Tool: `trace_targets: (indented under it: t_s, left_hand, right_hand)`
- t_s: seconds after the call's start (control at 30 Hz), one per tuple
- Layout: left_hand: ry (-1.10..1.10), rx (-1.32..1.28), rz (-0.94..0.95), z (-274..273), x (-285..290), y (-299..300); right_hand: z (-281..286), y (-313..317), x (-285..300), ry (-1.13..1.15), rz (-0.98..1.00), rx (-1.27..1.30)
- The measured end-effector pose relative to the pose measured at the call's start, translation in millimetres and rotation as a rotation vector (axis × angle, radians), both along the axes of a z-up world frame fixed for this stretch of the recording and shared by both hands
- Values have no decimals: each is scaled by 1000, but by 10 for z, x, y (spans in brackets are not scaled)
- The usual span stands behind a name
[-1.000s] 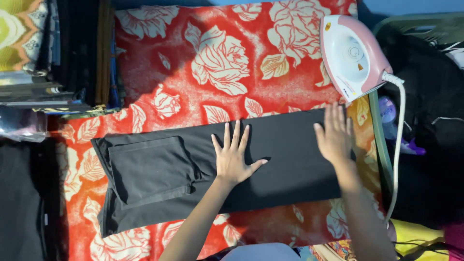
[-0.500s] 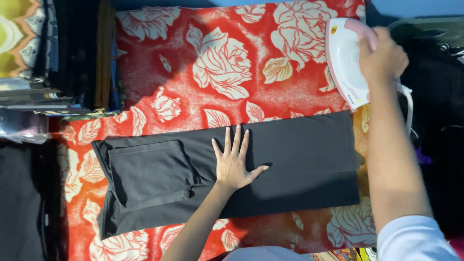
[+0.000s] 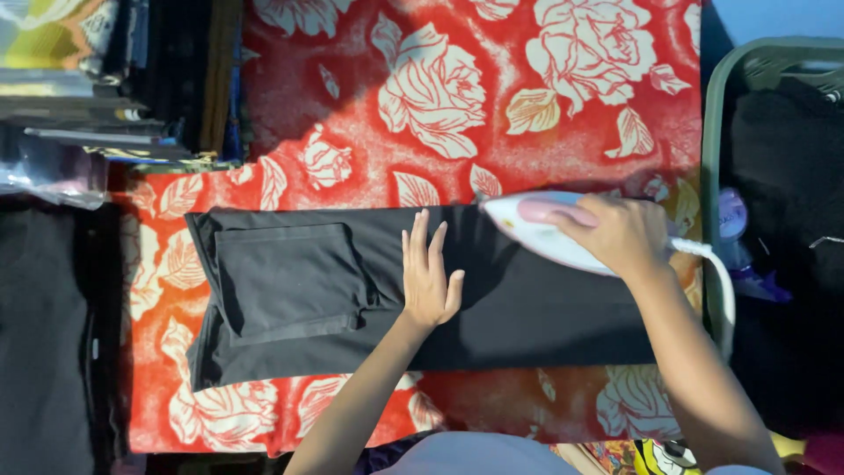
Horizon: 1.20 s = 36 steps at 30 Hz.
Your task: The person irons a black shirt on a floral-patterned table using a pink iron and a spray bottle. They smooth the fabric, spray it with water, and iron different sections. After ironing, the person folds the shirt neatly on the table.
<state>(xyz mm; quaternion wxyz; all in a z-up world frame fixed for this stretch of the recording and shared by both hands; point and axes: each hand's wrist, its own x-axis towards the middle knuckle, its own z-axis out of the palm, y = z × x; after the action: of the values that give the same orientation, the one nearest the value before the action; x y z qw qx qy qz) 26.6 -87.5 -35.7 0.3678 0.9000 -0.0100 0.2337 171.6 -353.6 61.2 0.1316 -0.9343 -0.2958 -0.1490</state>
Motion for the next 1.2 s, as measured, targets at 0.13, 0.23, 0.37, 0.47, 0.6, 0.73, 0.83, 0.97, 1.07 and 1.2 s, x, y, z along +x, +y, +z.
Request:
trace_targets:
  t_s: [0.13, 0.23, 0.37, 0.47, 0.6, 0.73, 0.83, 0.97, 1.07, 1.2]
  left_hand:
    - [65, 63, 151, 270, -133, 347]
    - [248, 191, 300, 257, -343, 912]
    - [623, 401, 359, 59, -585, 1644]
    - [686, 394, 318, 231, -626, 1730]
    - [633, 413, 331, 149, -656, 1771]
    - [640, 381, 308, 118, -701, 1783]
    - [619, 385, 290, 109, -721, 1808]
    - [598, 405, 257, 187, -764, 1875]
    - [590, 406, 254, 192, -789, 1900]
    - [616, 371, 226, 199, -800, 1942]
  right_hand:
    - [106, 212, -28, 434, 96, 102]
    - [161, 499, -44, 433, 38, 48]
    - [96, 885, -108, 425, 177, -43]
    - [102, 1120, 13, 498, 40, -120]
    - [49, 1442, -14, 514, 98, -132]
    - [-64, 1596, -13, 514, 131, -94]
    - [278, 1682, -144, 637, 119, -226]
    - [558, 1583, -212, 849, 113, -386]
    - [181, 1525, -103, 717, -87, -157]
    - [484, 1442, -383, 764, 66, -491]
